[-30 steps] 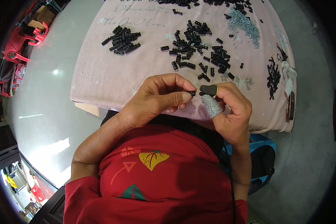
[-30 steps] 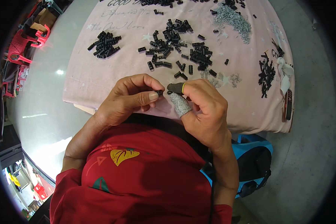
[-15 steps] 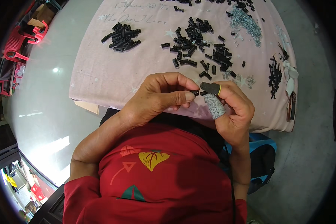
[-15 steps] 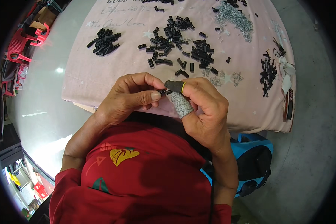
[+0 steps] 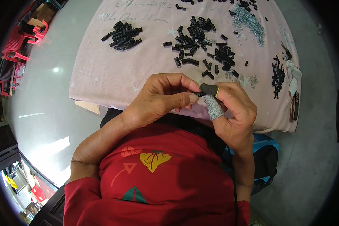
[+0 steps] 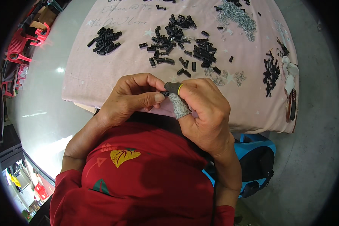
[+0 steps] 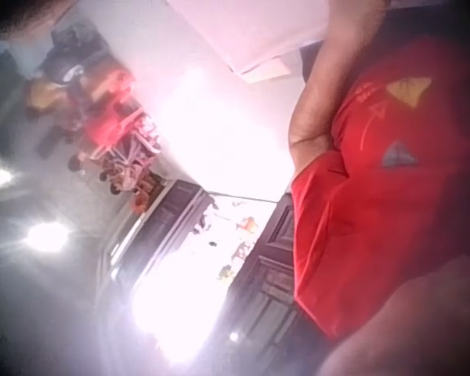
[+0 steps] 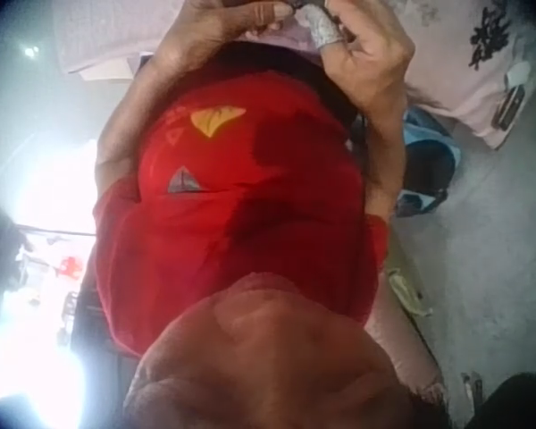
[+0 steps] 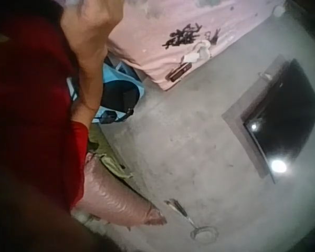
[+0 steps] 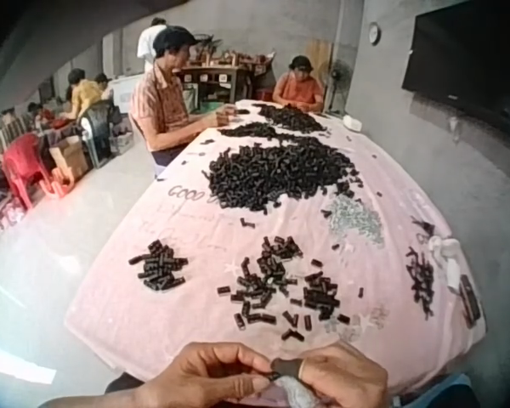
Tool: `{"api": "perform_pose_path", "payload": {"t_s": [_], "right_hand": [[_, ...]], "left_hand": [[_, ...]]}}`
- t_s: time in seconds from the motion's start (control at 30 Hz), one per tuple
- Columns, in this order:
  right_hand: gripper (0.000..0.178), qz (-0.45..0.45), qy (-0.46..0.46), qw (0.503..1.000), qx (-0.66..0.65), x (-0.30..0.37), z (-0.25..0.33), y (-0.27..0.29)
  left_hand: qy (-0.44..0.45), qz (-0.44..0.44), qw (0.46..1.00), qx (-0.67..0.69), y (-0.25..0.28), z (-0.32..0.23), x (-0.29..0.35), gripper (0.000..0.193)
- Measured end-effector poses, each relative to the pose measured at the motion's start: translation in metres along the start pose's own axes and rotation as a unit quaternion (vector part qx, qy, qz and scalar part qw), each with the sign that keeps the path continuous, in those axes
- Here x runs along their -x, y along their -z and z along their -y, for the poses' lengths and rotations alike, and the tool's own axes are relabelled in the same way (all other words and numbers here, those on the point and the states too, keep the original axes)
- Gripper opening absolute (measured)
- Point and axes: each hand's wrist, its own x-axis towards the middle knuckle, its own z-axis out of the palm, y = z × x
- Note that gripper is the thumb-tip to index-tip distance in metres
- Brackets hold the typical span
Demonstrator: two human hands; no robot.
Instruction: Assembling small black plastic components on a table.
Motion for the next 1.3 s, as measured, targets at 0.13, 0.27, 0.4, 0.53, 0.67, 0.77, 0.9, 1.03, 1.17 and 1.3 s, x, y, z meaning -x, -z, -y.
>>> {"api": "perform_pose_path", "payload": {"t_s": [0.13,0.27,0.4,0.53,0.67,0.77,0.9,1.03,1.17,1.3], "right_hand": [[0.034,0.004,-0.002,1.000,0.005,-0.002,0.001,0.000],[0.033,0.000,-0.008,1.000,-0.001,-0.002,0.000,-0.001],[0.030,0.019,-0.001,1.000,0.015,-0.006,-0.001,0.001],[0.030,0.022,0.024,0.999,0.026,-0.008,-0.001,-0.001],[0.030,0.016,0.020,0.999,0.034,-0.008,0.001,-0.004],[0.029,0.007,0.030,0.998,0.056,-0.010,0.000,-0.007],[0.024,0.023,-0.009,0.999,-0.042,-0.013,-0.010,-0.003],[0.020,0.021,-0.019,0.995,-0.091,-0.013,-0.016,0.000],[0.020,0.023,-0.033,0.995,-0.086,-0.009,-0.019,0.000],[0.020,0.022,-0.038,0.992,-0.116,-0.009,-0.020,-0.003]], "left_hand": [[0.006,-0.010,1.000,-0.021,0.000,-0.001,0.000,0.019],[0.004,-0.029,0.999,-0.033,-0.003,-0.001,0.001,0.020],[0.000,-0.025,0.999,-0.028,-0.002,-0.002,0.001,0.019],[-0.005,-0.041,0.998,-0.038,-0.003,0.000,0.003,0.020],[-0.015,-0.047,0.998,-0.030,-0.004,0.003,0.002,0.019],[-0.007,-0.057,0.998,-0.036,-0.003,0.001,0.002,0.019],[-0.019,-0.049,0.999,-0.001,-0.001,0.003,0.000,0.019],[0.015,-0.035,0.999,0.011,0.002,-0.001,-0.002,0.022],[0.043,-0.028,0.998,0.023,0.001,-0.006,-0.002,0.022],[0.043,-0.017,0.998,0.044,0.005,-0.006,-0.004,0.022]]}}
